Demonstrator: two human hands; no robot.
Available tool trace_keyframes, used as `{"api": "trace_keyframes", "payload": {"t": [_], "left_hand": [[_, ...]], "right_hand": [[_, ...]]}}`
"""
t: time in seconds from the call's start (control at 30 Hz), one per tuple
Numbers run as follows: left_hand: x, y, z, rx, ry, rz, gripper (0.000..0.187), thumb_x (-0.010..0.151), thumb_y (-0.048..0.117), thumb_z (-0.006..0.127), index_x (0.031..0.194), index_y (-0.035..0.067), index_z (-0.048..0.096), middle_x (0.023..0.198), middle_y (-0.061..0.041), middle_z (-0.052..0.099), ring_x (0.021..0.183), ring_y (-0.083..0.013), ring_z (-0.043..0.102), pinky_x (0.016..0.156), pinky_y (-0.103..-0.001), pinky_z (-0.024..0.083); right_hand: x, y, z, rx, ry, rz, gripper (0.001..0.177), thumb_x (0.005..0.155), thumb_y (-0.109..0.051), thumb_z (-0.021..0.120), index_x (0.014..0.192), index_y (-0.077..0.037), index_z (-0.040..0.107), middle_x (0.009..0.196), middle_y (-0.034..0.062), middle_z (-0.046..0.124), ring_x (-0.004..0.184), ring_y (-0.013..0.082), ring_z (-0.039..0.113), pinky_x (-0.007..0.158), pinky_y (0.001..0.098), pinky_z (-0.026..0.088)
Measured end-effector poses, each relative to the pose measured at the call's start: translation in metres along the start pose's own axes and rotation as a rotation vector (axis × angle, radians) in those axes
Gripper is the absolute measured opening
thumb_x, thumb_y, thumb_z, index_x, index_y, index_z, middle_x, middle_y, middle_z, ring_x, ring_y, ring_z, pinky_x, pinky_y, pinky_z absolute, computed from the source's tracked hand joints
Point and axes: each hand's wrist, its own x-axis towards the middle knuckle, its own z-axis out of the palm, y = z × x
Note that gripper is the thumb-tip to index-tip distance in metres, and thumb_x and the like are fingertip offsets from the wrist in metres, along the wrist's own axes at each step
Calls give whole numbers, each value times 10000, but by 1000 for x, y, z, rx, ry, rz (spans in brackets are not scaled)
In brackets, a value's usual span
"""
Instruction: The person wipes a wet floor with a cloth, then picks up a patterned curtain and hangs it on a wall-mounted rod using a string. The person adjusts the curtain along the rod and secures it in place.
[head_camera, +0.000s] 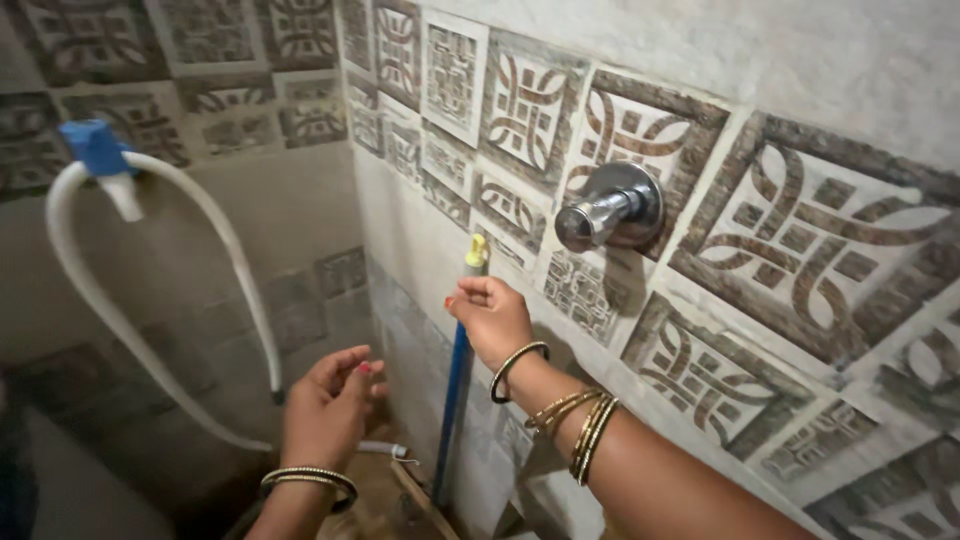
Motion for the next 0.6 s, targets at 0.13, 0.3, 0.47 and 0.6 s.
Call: {"api": "trace_keyframes", "payload": {"t": [0.13,0.3,0.47,0.6], "left_hand": [[-13,-3,-12,-49,51,9,308,961,103,589,1244,1,652,1081,-105,777,838,-169,739,686,-263,544],[-32,-3,-36,9,141,-2,321,960,109,593,1256,3,657,1093,-112,783,861,-191,755,668,-272,535],[-60,2,-57,-11,238,-38,325,959,105,590,1256,-6,657,1095,-118,774,877,-201,763,707,-266,583],[-82,8,-71,-23,299,-65,333,951,95,595,1265,3,660,1104,-119,781,880,-199,743,684,-279,539]], "right_hand": [[-18,-13,14,-39,-88,102,375,871,-173,749,1186,10,659,1006,76,766,873,124,713,736,268,544],[-38,-29,37,-33,-182,160,413,861,-246,746,1198,-21,666,1022,34,774,882,94,708,692,250,527],[-56,-37,58,-66,-264,189,419,845,-237,776,1197,-34,673,1036,34,763,904,96,701,720,264,545],[-71,-38,78,-34,-320,170,387,844,-222,776,1170,-30,696,1010,27,772,876,81,699,697,255,539]]}}
